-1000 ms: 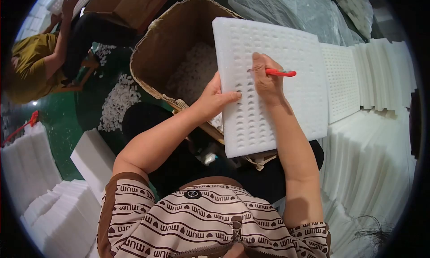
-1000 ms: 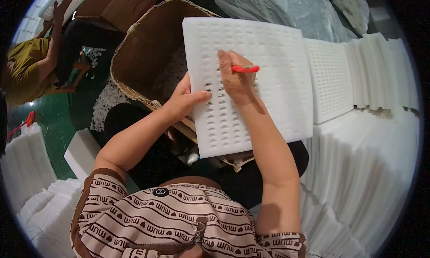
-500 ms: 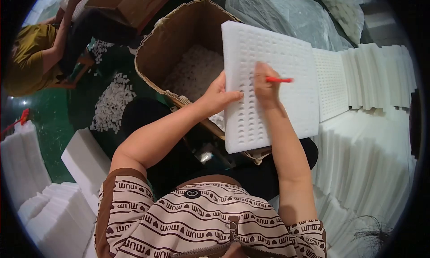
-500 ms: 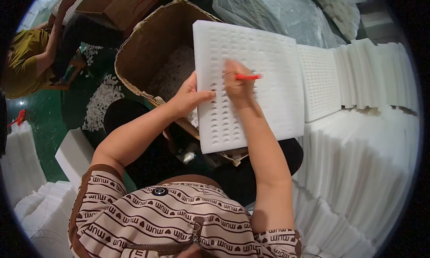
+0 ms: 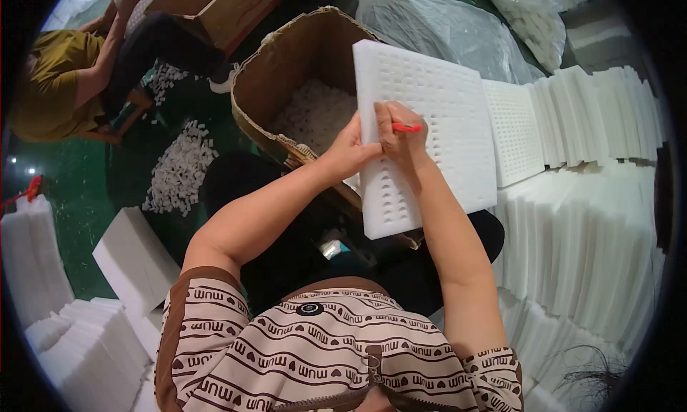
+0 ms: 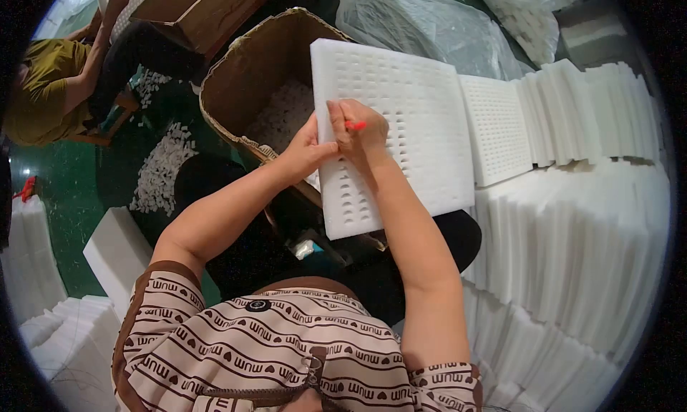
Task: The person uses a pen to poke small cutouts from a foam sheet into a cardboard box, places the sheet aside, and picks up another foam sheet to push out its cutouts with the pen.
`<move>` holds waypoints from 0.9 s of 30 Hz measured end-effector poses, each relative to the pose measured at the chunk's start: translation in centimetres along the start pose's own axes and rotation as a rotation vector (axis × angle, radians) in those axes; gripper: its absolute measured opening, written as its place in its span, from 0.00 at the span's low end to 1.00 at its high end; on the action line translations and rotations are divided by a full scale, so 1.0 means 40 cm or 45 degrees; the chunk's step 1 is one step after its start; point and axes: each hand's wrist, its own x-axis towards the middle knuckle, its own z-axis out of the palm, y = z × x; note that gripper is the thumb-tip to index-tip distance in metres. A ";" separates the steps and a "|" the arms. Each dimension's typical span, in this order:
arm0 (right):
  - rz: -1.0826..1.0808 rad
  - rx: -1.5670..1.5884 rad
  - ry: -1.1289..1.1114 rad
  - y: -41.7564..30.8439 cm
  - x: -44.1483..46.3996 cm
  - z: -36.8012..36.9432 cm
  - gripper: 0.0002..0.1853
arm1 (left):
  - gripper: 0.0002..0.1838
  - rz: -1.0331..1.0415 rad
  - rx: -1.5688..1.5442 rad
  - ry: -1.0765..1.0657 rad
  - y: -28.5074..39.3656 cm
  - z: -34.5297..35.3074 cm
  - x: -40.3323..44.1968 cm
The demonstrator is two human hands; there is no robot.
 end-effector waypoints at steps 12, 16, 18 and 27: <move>0.802 1.206 0.365 -0.087 -0.119 -0.240 0.22 | 0.26 -0.219 -0.533 0.083 0.077 -0.066 0.007; 0.976 1.206 0.460 -0.098 -0.246 -0.284 0.20 | 0.25 -0.171 -0.608 0.047 0.132 -0.068 0.006; 1.025 1.214 0.480 -0.074 -0.306 -0.298 0.18 | 0.25 -0.110 -0.617 0.041 0.152 -0.062 -0.001; 1.028 1.061 0.444 -0.123 -0.297 -0.237 0.19 | 0.26 -0.007 -0.677 0.098 0.195 -0.037 -0.064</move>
